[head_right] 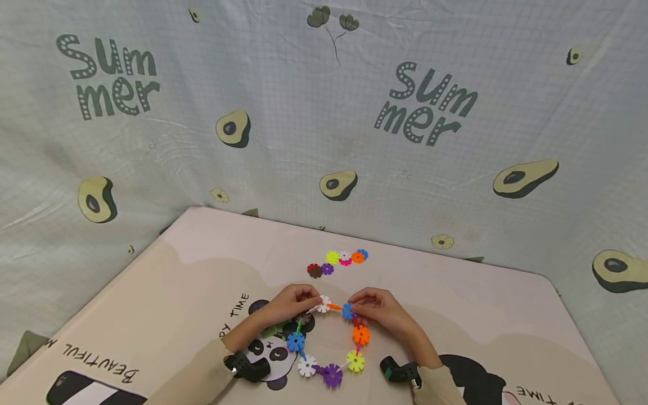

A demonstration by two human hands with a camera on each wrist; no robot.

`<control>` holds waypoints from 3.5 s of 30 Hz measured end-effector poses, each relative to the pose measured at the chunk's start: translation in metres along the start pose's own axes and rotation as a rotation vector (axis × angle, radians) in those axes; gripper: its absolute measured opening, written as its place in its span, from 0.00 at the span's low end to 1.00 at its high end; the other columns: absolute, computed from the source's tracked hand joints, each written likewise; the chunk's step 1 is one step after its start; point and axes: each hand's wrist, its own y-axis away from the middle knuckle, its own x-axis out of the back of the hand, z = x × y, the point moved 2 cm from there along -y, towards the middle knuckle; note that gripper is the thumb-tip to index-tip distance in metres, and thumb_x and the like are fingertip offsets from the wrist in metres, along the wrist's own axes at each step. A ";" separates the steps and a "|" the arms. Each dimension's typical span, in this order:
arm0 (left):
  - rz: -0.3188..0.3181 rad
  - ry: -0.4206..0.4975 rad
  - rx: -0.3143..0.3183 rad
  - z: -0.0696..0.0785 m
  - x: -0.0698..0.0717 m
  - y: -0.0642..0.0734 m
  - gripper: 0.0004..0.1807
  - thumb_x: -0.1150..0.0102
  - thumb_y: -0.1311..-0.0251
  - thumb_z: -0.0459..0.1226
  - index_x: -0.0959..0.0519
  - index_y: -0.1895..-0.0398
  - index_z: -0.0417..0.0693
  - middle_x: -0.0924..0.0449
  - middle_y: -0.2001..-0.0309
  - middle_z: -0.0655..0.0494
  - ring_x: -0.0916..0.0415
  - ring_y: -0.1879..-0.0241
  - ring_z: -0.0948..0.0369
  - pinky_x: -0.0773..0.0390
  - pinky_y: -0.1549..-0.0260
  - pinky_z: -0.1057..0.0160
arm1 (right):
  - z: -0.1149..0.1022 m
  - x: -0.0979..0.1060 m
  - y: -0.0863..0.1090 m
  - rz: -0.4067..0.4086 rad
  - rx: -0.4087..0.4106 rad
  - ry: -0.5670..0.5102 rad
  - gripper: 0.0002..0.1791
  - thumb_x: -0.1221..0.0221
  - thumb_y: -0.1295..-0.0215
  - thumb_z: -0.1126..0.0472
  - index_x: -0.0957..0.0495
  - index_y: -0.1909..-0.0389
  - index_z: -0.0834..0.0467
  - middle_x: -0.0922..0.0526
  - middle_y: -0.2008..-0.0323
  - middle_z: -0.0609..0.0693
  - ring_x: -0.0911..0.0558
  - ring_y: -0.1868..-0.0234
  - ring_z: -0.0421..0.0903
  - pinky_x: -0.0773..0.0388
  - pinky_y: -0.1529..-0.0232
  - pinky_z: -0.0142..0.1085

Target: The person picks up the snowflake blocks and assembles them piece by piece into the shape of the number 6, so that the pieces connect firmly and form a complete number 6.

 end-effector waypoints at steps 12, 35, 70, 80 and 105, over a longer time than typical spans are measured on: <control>-0.002 -0.008 0.010 0.005 -0.001 0.001 0.10 0.43 0.33 0.35 0.20 0.63 0.34 0.26 0.76 0.53 0.35 0.79 0.69 0.34 0.78 0.73 | 0.000 -0.006 -0.002 0.014 -0.019 -0.013 0.19 0.39 0.33 0.62 0.26 0.50 0.73 0.17 0.66 0.51 0.23 0.74 0.38 0.23 0.68 0.27; -0.013 -0.003 0.020 0.003 -0.002 -0.001 0.11 0.43 0.33 0.35 0.19 0.63 0.33 0.31 0.79 0.62 0.37 0.81 0.69 0.37 0.81 0.73 | 0.000 -0.009 -0.007 -0.008 0.045 -0.015 0.17 0.39 0.34 0.64 0.25 0.53 0.76 0.17 0.67 0.48 0.24 0.75 0.38 0.23 0.70 0.27; -0.092 0.029 -0.047 0.003 -0.004 0.002 0.11 0.45 0.32 0.36 0.20 0.65 0.34 0.32 0.80 0.62 0.37 0.81 0.71 0.37 0.80 0.73 | -0.004 -0.010 -0.008 0.009 -0.034 0.011 0.19 0.40 0.32 0.59 0.23 0.51 0.71 0.15 0.65 0.46 0.21 0.70 0.40 0.22 0.65 0.30; -0.095 0.046 -0.058 0.003 -0.002 0.003 0.11 0.45 0.33 0.34 0.20 0.64 0.32 0.31 0.80 0.63 0.38 0.82 0.71 0.36 0.79 0.73 | -0.015 -0.004 -0.020 0.027 0.026 0.107 0.16 0.42 0.31 0.60 0.23 0.54 0.72 0.21 0.71 0.53 0.24 0.74 0.42 0.24 0.71 0.30; -0.092 0.067 -0.034 0.002 0.000 0.005 0.12 0.45 0.33 0.35 0.19 0.64 0.33 0.28 0.77 0.64 0.36 0.79 0.72 0.35 0.76 0.73 | -0.027 0.001 -0.075 -0.015 0.073 0.315 0.15 0.37 0.36 0.64 0.22 0.53 0.70 0.20 0.69 0.54 0.23 0.73 0.45 0.23 0.69 0.31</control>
